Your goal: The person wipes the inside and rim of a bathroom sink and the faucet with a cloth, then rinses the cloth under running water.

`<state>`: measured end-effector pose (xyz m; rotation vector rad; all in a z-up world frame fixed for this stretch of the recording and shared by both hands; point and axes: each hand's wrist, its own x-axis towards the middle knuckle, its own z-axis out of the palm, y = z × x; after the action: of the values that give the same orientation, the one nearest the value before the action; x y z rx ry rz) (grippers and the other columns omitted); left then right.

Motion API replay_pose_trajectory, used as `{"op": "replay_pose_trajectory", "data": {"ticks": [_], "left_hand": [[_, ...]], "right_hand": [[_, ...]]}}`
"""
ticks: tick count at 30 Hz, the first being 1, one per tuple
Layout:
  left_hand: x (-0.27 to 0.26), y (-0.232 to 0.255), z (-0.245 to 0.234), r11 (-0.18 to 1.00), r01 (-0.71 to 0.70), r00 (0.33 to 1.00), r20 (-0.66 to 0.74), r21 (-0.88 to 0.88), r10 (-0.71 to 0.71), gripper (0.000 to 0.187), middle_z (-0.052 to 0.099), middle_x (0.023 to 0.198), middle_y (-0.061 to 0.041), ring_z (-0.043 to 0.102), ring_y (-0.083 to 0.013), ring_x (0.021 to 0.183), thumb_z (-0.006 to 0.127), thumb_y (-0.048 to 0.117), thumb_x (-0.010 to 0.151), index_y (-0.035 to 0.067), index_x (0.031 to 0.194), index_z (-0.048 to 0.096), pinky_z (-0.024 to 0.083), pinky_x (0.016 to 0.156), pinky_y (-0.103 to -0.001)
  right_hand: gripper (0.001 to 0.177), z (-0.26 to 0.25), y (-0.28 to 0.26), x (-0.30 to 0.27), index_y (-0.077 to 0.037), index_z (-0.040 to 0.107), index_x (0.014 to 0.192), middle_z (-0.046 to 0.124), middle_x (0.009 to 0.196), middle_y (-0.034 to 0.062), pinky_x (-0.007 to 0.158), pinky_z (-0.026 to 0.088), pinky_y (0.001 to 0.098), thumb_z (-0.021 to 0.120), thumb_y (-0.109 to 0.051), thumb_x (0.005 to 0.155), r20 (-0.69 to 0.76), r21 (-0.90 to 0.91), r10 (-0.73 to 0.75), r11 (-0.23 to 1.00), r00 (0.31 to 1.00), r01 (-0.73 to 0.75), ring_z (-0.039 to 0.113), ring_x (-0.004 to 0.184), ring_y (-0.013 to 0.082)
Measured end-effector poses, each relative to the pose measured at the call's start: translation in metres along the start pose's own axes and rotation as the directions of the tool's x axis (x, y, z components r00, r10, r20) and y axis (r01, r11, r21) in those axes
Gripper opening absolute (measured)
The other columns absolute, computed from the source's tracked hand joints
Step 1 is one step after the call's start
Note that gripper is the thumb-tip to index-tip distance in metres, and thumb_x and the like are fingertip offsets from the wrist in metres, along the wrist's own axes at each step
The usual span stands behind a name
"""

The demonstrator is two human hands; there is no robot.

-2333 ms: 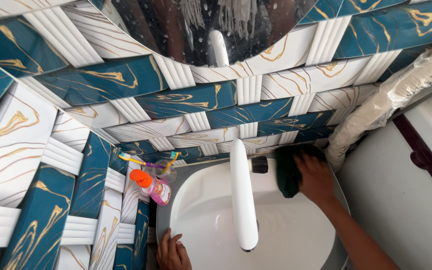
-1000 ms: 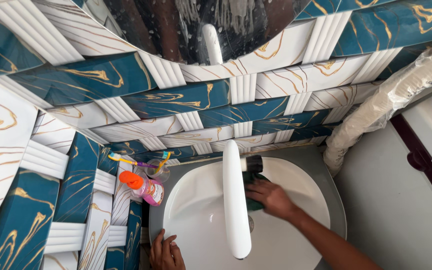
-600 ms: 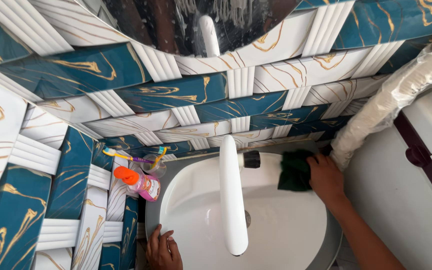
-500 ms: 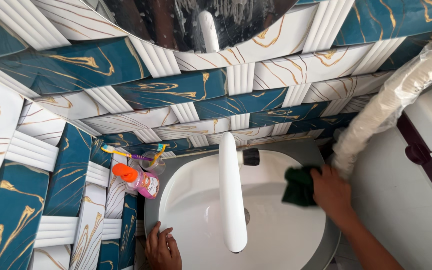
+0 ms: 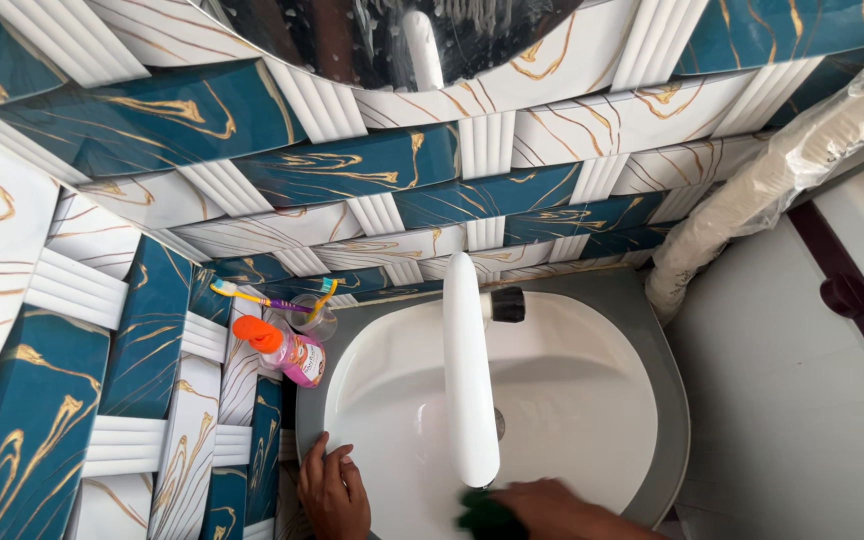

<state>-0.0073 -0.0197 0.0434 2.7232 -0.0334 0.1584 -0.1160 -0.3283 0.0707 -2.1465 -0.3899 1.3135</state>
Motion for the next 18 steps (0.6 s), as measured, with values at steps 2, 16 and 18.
{"op": "replay_pose_trajectory", "data": {"ticks": [2, 16, 18], "left_hand": [[-0.003, 0.003, 0.000, 0.999, 0.034, 0.999, 0.007, -0.002, -0.034, 0.032, 0.057, 0.142, -0.013, 0.047, -0.0340, 0.138, 0.046, 0.020, 0.099, 0.012, 0.102, 0.077, 0.033, 0.113, -0.055], [0.000, 0.001, -0.003, 1.000, 0.007, 1.000, -0.009, -0.030, -0.007, 0.035, 0.058, 0.142, -0.014, 0.047, -0.0360, 0.138, 0.043, 0.020, 0.099, 0.011, 0.102, 0.077, 0.034, 0.111, -0.056], [-0.001, 0.003, -0.003, 0.999, 0.000, 1.000, -0.025, -0.038, -0.001, 0.035, 0.058, 0.141, -0.014, 0.047, -0.0365, 0.138, 0.043, 0.021, 0.099, 0.010, 0.102, 0.077, 0.034, 0.111, -0.056]], "right_hand": [[0.047, 0.014, -0.008, 0.011, -0.013, 0.068, 0.121, 0.065, 0.124, 0.0149, 0.100, 0.050, 0.0461, 0.072, -0.024, 0.075, 0.004, 0.126, -0.157, 0.980, 0.988, 0.155, 0.060, 0.120, 0.0345], [0.026, -0.066, 0.036, -0.024, -0.005, 0.074, 0.099, 0.073, 0.104, 0.0177, 0.087, 0.055, 0.0470, 0.061, -0.011, 0.077, -0.216, -0.204, 0.290, 0.920, 0.933, -0.333, 0.070, 0.098, 0.0366], [0.027, -0.090, 0.017, -0.017, -0.011, 0.076, 0.104, 0.076, 0.103, 0.0117, 0.087, 0.054, 0.0456, 0.070, -0.016, 0.079, -0.503, 0.076, 0.134, 0.991, 0.854, -0.111, 0.072, 0.097, 0.0322]]}}
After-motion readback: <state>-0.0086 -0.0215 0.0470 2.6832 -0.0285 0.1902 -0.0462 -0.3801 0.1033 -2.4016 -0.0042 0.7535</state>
